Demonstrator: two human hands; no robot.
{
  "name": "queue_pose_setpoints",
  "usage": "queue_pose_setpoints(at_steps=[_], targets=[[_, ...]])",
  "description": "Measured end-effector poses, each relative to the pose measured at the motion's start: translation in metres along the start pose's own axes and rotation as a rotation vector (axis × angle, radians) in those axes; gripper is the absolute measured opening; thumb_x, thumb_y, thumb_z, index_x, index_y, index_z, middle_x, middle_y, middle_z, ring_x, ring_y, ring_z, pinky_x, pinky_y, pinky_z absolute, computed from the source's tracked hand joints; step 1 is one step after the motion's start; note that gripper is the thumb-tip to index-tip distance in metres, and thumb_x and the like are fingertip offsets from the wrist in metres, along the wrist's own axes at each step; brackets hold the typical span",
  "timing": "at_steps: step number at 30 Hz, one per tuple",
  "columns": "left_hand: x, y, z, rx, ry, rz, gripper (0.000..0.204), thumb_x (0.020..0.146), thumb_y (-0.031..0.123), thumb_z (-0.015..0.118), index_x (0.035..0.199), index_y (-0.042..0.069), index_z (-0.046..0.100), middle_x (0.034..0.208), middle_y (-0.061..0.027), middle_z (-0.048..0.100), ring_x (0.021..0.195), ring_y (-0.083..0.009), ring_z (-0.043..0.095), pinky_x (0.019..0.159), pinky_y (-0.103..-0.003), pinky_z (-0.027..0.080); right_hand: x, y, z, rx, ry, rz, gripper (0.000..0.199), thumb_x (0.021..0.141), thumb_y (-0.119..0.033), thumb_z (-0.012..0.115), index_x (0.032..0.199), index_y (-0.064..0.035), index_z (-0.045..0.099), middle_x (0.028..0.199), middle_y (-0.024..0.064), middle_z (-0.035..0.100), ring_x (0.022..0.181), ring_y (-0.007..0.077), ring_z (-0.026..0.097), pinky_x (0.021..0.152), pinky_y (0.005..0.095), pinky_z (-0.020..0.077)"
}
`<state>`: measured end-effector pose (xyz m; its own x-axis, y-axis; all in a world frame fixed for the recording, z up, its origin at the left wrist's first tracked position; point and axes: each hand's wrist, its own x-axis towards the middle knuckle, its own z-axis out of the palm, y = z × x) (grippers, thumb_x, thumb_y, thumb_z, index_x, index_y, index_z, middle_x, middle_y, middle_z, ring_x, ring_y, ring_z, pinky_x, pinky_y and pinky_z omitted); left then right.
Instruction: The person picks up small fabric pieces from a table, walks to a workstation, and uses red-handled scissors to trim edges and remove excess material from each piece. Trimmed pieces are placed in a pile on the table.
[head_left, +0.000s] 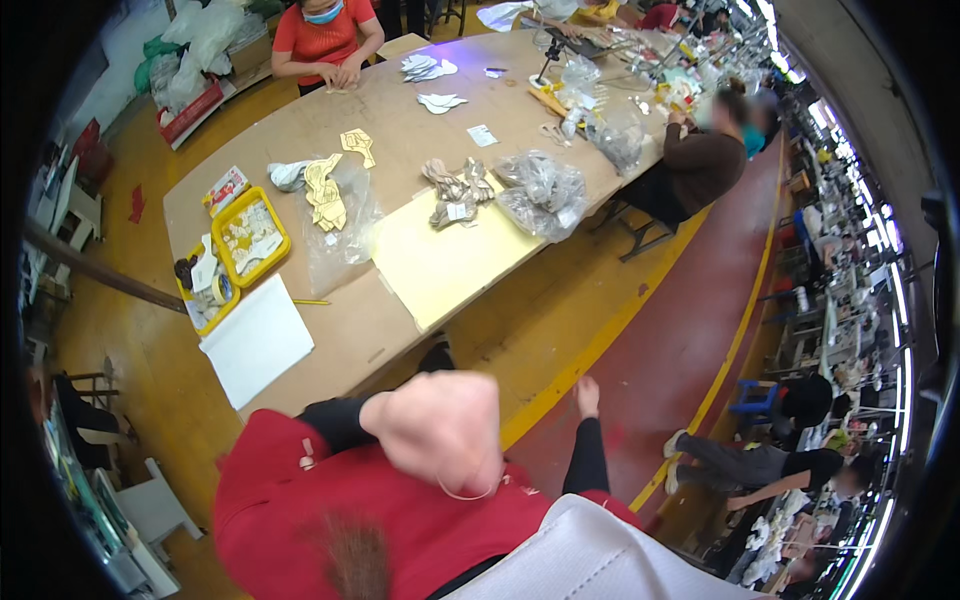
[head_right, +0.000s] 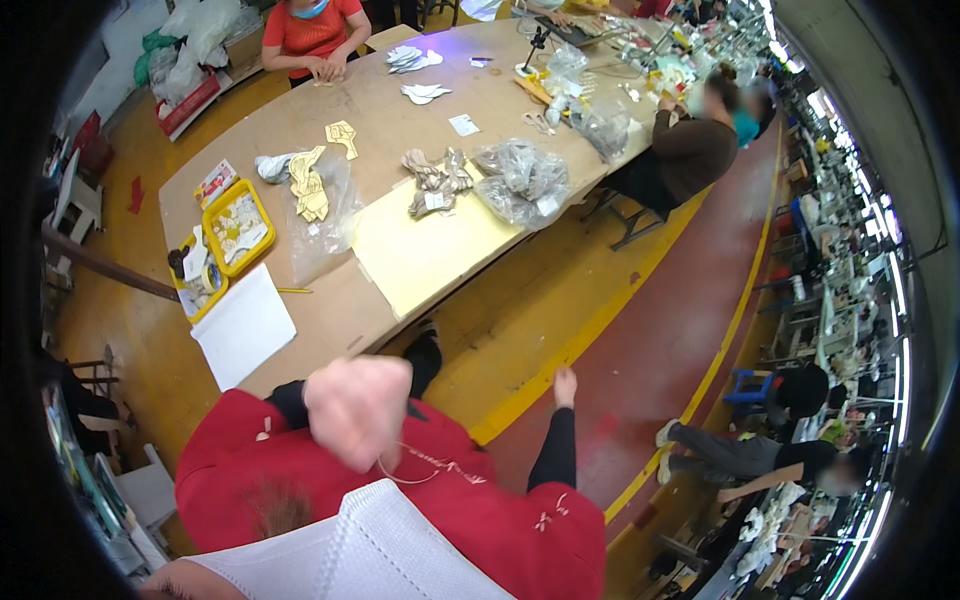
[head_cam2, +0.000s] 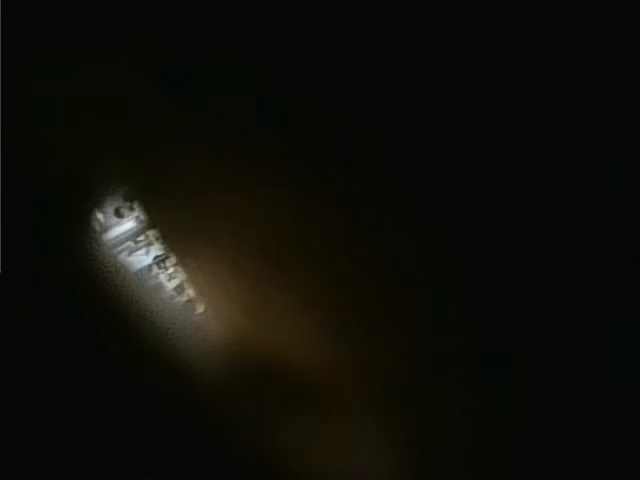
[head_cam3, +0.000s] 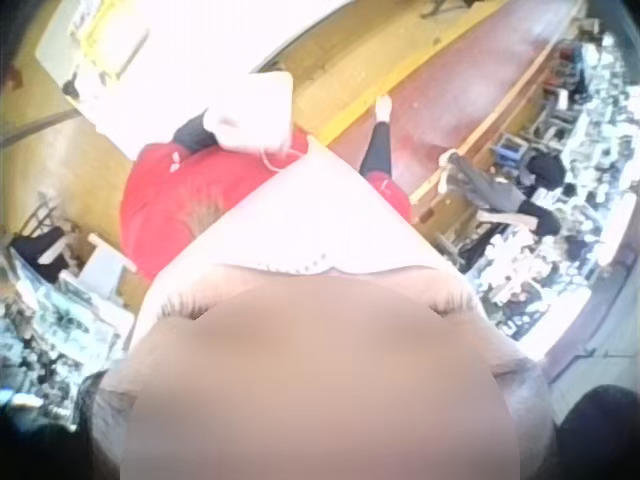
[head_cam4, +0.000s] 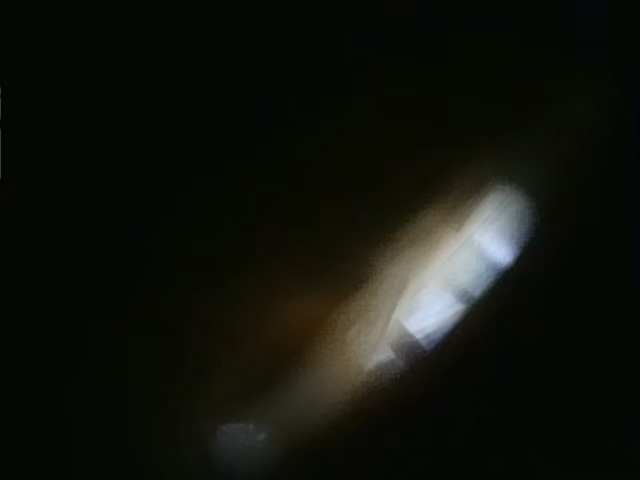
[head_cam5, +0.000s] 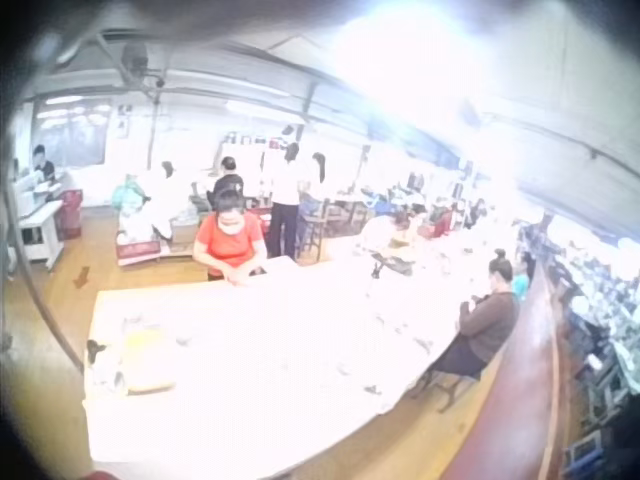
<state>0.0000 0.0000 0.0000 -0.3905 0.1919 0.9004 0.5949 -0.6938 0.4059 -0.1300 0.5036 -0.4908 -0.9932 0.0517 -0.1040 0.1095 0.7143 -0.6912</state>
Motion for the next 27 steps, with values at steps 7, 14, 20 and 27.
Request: queue_pose_setpoints(at_steps=[7, 14, 20, 27], targets=[[0.058, -0.060, -0.024, -0.494, -0.129, 0.290, 0.014, 0.100, 0.025, 0.051, 0.093, 0.020, 0.062, 0.078, -0.0056, 0.052, 0.065, -0.0208, 0.049, 0.056, -0.033, 0.040, 0.055, -0.233, 0.068, -0.015, -0.573, -0.092, 0.035, 0.092, -0.023, 0.060, 0.124, -0.0084, 0.063, 0.114, 0.0150, 0.069, 0.103, 0.0265, 0.066, 0.091, 0.0355, 0.0508], [0.080, -0.074, -0.079, -0.187, -0.025, 0.203, 0.013, 0.098, 0.019, 0.049, 0.091, 0.015, 0.059, 0.074, -0.0038, 0.053, 0.066, -0.0190, 0.053, 0.060, -0.033, 0.045, 0.082, -0.239, 0.089, 0.088, -0.830, -0.054, 0.034, 0.094, -0.019, 0.058, 0.124, -0.0019, 0.062, 0.107, 0.0144, 0.070, 0.099, 0.0229, 0.066, 0.088, 0.0333, 0.0511], [0.090, -0.085, -0.103, 0.271, 0.127, 0.306, 0.008, 0.095, 0.012, 0.051, 0.091, 0.014, 0.057, 0.069, -0.0020, 0.053, 0.060, -0.0153, 0.052, 0.056, -0.029, 0.042, 0.181, -0.256, 0.097, -0.084, -0.932, -0.400, 0.032, 0.093, -0.019, 0.059, 0.118, 0.0006, 0.065, 0.105, 0.0140, 0.071, 0.094, 0.0221, 0.068, 0.086, 0.0327, 0.0521], [0.100, -0.101, -0.086, 0.865, 0.367, 0.389, 0.009, 0.092, 0.004, 0.054, 0.091, 0.013, 0.056, 0.064, 0.0000, 0.052, 0.052, -0.0110, 0.051, 0.050, -0.025, 0.039, 0.295, -0.391, 0.161, 0.115, -0.876, -0.476, 0.031, 0.094, -0.015, 0.058, 0.122, -0.0016, 0.062, 0.103, 0.0135, 0.070, 0.096, 0.0223, 0.066, 0.086, 0.0326, 0.0495]])
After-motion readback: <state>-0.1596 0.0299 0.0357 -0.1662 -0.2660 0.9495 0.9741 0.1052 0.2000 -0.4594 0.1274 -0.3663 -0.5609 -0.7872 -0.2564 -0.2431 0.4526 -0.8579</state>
